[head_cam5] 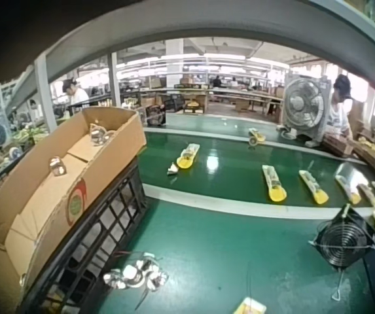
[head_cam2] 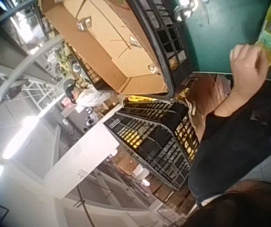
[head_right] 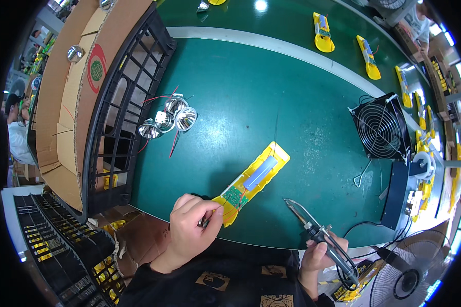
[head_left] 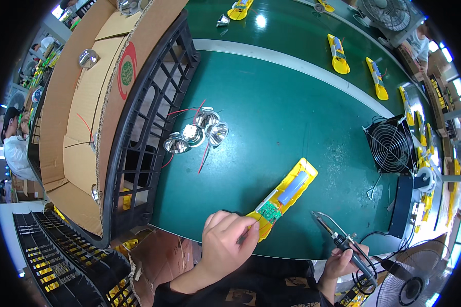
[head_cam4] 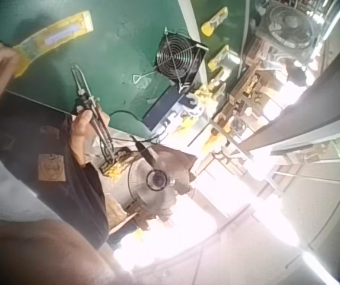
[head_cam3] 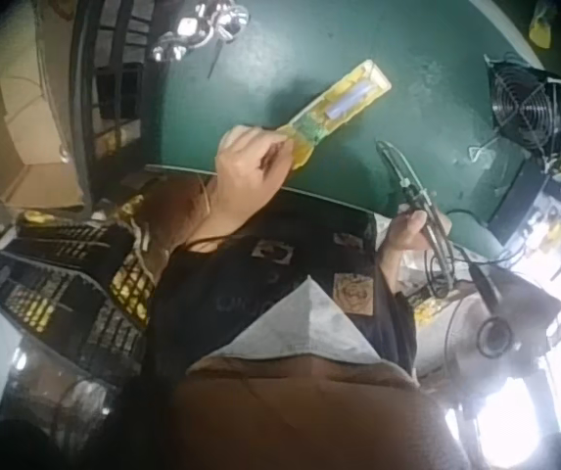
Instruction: The person assembles flashlights by taking reflectors from a box, soldering wires to the circuit board inside each casing with a soldering iron, and placing the assembled units onto a conveyor belt.
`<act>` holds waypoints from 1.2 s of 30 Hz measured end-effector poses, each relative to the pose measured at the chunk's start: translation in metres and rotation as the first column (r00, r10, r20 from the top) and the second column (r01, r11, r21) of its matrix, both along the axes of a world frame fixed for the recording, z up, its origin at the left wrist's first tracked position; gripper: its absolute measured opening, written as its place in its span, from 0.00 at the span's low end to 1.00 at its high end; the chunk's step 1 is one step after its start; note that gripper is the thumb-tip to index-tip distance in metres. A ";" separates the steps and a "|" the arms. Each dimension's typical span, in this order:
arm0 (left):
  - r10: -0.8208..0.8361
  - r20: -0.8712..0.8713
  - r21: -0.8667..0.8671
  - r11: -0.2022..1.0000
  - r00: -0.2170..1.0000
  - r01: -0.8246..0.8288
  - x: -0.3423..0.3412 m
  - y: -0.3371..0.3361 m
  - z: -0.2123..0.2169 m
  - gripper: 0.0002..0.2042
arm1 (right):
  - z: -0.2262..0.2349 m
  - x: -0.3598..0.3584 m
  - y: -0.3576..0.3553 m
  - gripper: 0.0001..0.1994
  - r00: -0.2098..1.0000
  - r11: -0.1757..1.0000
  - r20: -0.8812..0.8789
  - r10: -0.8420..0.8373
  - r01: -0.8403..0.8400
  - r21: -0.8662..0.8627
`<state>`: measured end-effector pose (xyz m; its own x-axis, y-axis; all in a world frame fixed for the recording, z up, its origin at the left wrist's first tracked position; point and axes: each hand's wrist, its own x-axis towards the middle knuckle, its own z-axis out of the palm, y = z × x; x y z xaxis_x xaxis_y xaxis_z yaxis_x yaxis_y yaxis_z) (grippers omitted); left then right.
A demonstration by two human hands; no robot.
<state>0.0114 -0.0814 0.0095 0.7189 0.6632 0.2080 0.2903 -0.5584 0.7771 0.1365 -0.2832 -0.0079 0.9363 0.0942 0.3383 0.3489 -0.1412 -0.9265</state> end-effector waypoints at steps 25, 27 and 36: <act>0.045 -0.070 -0.058 0.997 0.997 -0.049 -0.002 -0.007 0.001 0.06 | 0.019 -0.013 0.030 0.18 0.905 0.906 -0.105 0.412 -0.419 -0.060; 0.048 -0.073 -0.047 0.998 0.996 -0.051 -0.001 -0.007 0.001 0.06 | 0.018 -0.014 0.031 0.18 0.904 0.904 -0.108 0.413 -0.421 -0.067; 0.044 -0.061 -0.039 0.998 0.997 -0.046 0.002 -0.005 0.003 0.05 | 0.019 -0.016 0.039 0.17 0.918 0.924 -0.133 0.374 -0.382 -0.038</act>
